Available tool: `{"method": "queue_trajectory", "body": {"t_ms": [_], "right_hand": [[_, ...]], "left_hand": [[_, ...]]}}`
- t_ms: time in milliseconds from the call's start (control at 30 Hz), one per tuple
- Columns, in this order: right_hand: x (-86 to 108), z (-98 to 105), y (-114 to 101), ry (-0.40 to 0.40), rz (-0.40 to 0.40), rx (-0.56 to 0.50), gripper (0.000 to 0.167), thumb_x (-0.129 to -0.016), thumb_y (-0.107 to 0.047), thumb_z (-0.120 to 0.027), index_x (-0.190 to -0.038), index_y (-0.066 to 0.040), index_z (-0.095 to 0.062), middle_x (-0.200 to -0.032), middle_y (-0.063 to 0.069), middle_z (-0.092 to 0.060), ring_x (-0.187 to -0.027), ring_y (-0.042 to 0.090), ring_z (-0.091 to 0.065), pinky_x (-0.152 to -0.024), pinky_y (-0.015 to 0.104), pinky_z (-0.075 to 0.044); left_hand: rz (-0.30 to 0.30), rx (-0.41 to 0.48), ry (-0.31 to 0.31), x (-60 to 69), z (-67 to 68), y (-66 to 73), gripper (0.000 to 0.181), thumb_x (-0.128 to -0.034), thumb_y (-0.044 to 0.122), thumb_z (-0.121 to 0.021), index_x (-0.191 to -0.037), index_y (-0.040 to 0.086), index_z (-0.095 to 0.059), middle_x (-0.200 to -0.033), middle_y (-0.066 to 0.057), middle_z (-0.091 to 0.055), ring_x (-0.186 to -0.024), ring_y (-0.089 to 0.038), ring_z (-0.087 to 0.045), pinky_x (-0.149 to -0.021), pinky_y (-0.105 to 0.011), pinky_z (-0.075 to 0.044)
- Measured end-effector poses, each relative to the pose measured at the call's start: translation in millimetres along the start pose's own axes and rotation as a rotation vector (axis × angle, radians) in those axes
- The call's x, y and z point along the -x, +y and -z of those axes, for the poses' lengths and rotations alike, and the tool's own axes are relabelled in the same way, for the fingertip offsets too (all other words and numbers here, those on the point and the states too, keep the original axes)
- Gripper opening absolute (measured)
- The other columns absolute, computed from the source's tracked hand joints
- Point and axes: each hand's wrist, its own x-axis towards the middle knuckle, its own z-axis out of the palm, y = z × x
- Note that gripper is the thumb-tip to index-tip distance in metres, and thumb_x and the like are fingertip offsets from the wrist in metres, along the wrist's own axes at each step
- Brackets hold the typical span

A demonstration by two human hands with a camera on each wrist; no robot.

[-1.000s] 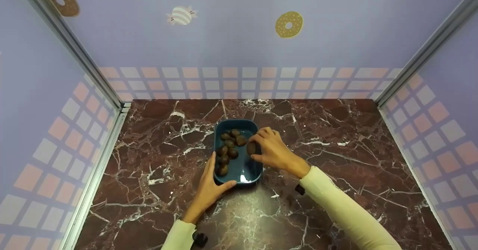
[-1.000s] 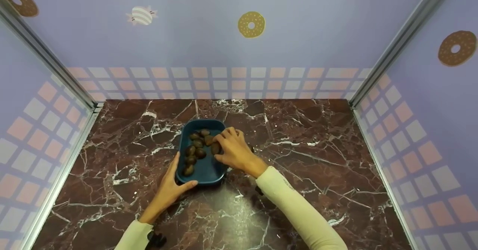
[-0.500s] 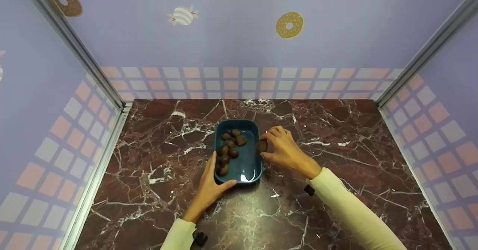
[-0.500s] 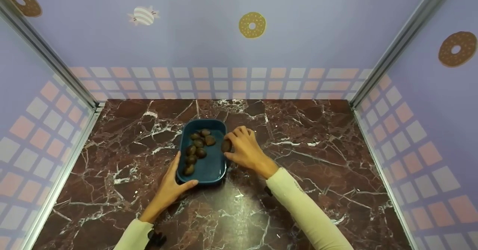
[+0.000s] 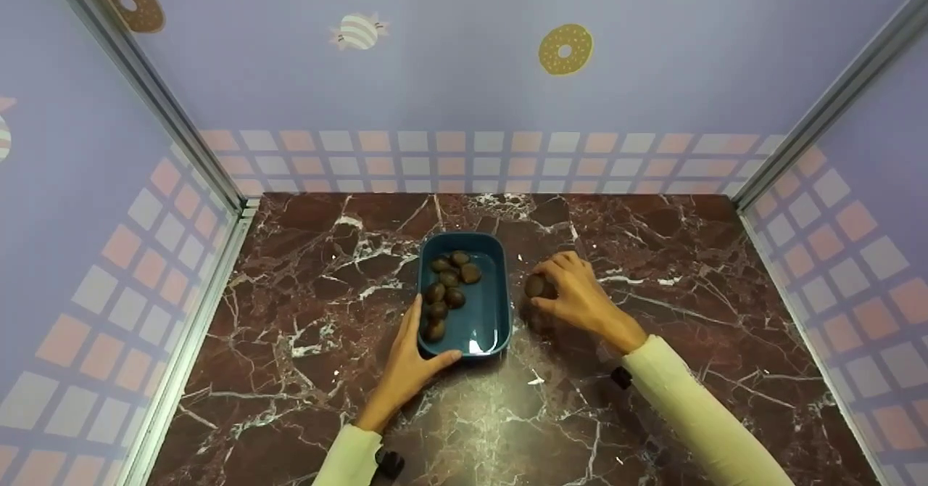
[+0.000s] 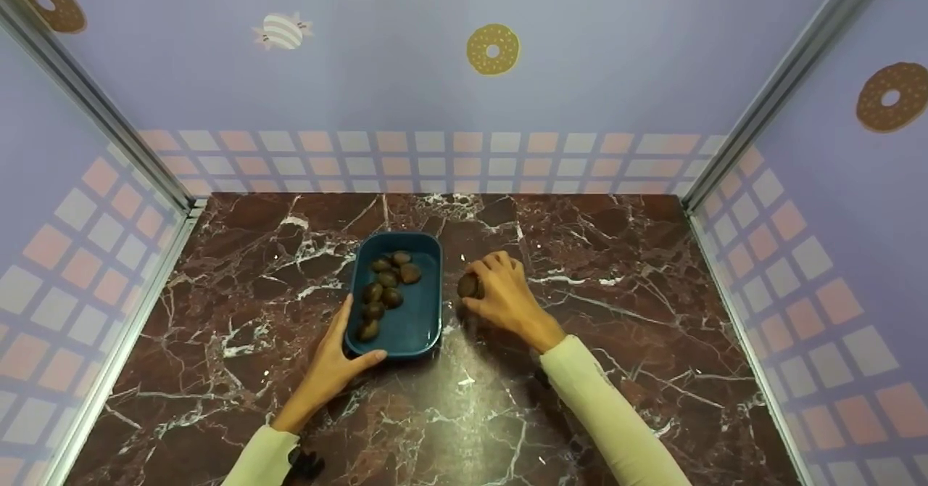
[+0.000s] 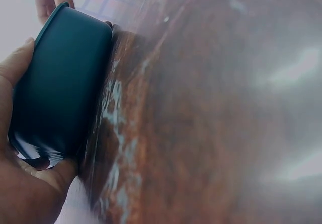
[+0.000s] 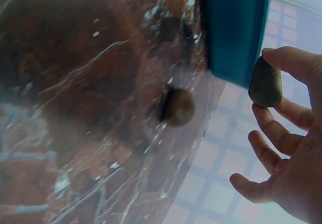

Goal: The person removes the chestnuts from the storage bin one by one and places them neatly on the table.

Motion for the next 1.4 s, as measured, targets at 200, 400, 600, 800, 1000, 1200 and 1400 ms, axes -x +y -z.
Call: {"method": "queue_trajectory", "body": {"t_ms": [200, 400, 600, 800, 1000, 1200, 1400], "right_hand": [[11.6, -2, 17, 0.013, -0.057, -0.025, 0.047, -0.081, -0.019, -0.096, -0.120, -0.001, -0.076, -0.116, 0.019, -0.071, -0.117, 0.041, -0.058, -0.100, 0.063, -0.045], [21.6, -4, 32, 0.019, -0.105, -0.047, 0.047, -0.081, -0.016, -0.096, -0.120, 0.002, -0.077, -0.117, 0.021, -0.073, -0.115, 0.043, -0.059, -0.102, 0.065, -0.045], [29.8, -6, 47, 0.029, -0.149, -0.031, 0.046, -0.081, -0.015, -0.097, -0.119, 0.001, -0.077, -0.117, 0.022, -0.074, -0.115, 0.044, -0.060, -0.100, 0.065, -0.048], [34.1, -8, 60, 0.025, -0.168, -0.022, 0.044, -0.081, -0.013, -0.096, -0.118, 0.001, -0.077, -0.117, 0.023, -0.074, -0.117, 0.046, -0.060, -0.101, 0.067, -0.046], [39.8, -11, 69, 0.010, -0.196, 0.000, 0.044, -0.082, -0.015, -0.095, -0.119, -0.001, -0.077, -0.119, 0.022, -0.074, -0.117, 0.046, -0.060, -0.098, 0.068, -0.045], [42.9, -12, 74, 0.014, -0.196, -0.009, 0.043, -0.082, -0.015, -0.095, -0.118, -0.002, -0.078, -0.116, 0.022, -0.074, -0.117, 0.046, -0.060, -0.098, 0.069, -0.045], [42.4, -11, 76, 0.007, -0.193, 0.000, 0.044, -0.082, -0.015, -0.094, -0.120, -0.001, -0.077, -0.116, 0.022, -0.073, -0.117, 0.046, -0.060, -0.097, 0.068, -0.047]], "left_hand": [[-0.002, -0.005, 0.004, 1.5, 2.1, -0.5, 0.125, -0.0880, 0.040, -0.096, -0.177, 0.006, -0.015, -0.179, -0.030, -0.017, -0.164, -0.049, -0.022, -0.128, -0.070, -0.025], [0.009, 0.003, 0.005, 2.2, 2.6, 0.9, 0.125, -0.0877, 0.041, -0.096, -0.178, 0.009, -0.015, -0.180, -0.028, -0.017, -0.165, -0.047, -0.021, -0.129, -0.067, -0.023], [0.010, 0.006, -0.002, 1.4, 0.1, 0.4, 0.126, -0.0872, 0.041, -0.097, -0.178, 0.010, -0.016, -0.180, -0.028, -0.018, -0.165, -0.047, -0.021, -0.130, -0.067, -0.023], [0.002, -0.002, 0.009, 1.6, -0.7, -0.2, 0.126, -0.0862, 0.040, -0.097, -0.177, 0.008, -0.016, -0.179, -0.029, -0.018, -0.165, -0.048, -0.022, -0.129, -0.068, -0.024], [0.012, 0.020, -0.006, 1.2, -0.2, 0.2, 0.126, -0.0878, 0.041, -0.096, -0.178, 0.011, -0.014, -0.181, -0.027, -0.015, -0.166, -0.047, -0.020, -0.128, -0.070, -0.023], [0.024, 0.027, -0.015, 0.5, -0.2, -0.3, 0.125, -0.0889, 0.041, -0.095, -0.179, 0.013, -0.013, -0.181, -0.026, -0.015, -0.166, -0.047, -0.019, -0.128, -0.071, -0.023], [0.011, 0.010, -0.015, -2.1, 2.5, 1.1, 0.124, -0.0874, 0.038, -0.097, -0.178, 0.009, -0.017, -0.180, -0.028, -0.017, -0.165, -0.046, -0.021, -0.130, -0.067, -0.023]]}}
